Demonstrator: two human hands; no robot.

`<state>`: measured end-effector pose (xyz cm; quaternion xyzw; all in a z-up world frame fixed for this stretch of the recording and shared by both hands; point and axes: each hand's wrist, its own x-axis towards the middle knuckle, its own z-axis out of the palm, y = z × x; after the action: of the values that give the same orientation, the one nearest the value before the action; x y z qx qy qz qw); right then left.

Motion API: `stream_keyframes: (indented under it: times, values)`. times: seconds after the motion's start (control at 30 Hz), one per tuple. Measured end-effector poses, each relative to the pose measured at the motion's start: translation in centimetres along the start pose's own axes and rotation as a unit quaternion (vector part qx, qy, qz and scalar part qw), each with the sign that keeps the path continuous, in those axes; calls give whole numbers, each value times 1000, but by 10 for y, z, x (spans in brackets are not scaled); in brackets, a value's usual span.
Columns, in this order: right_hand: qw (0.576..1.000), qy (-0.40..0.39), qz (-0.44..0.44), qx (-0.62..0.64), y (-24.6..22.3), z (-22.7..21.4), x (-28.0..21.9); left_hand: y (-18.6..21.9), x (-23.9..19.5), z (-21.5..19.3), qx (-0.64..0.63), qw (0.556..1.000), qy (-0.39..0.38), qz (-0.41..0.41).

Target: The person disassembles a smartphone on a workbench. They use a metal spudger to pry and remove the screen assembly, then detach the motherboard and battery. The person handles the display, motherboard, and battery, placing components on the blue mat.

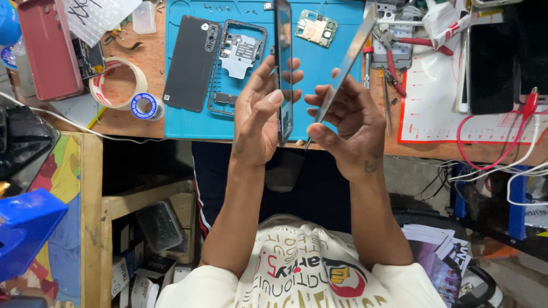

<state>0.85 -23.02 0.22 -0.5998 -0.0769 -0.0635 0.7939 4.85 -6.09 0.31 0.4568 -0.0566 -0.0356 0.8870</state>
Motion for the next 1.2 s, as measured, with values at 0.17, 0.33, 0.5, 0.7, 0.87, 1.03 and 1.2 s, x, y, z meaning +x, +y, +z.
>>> stream_keyframes:
  times: [0.17, 0.33, 0.5, 0.7, 0.87, 1.03, 1.2]
  values:
    - [994, -4, -14, -107, -8, 6, 7, 7, -5, -1, -40, 999, -33, -4]
    - [992, -17, -1, -125, -11, 9, 10, 10, -6, 0, -36, 998, -58, 9]
    - [989, -42, 1, -140, -15, 10, 10, 12, -6, 3, -11, 997, -71, 13]
    - [987, -55, 0, -154, -18, 8, 11, 9, -6, 1, -5, 997, -74, 0]
    - [979, -81, 16, -187, -21, 6, 15, 7, -7, -4, 13, 996, -85, 6]
    - [982, -106, 51, -145, -24, 5, 18, 7, -6, -6, 6, 994, -107, 11]
    - [982, -124, 74, -121, -24, 3, 21, 12, -7, -6, -16, 994, -108, -21]
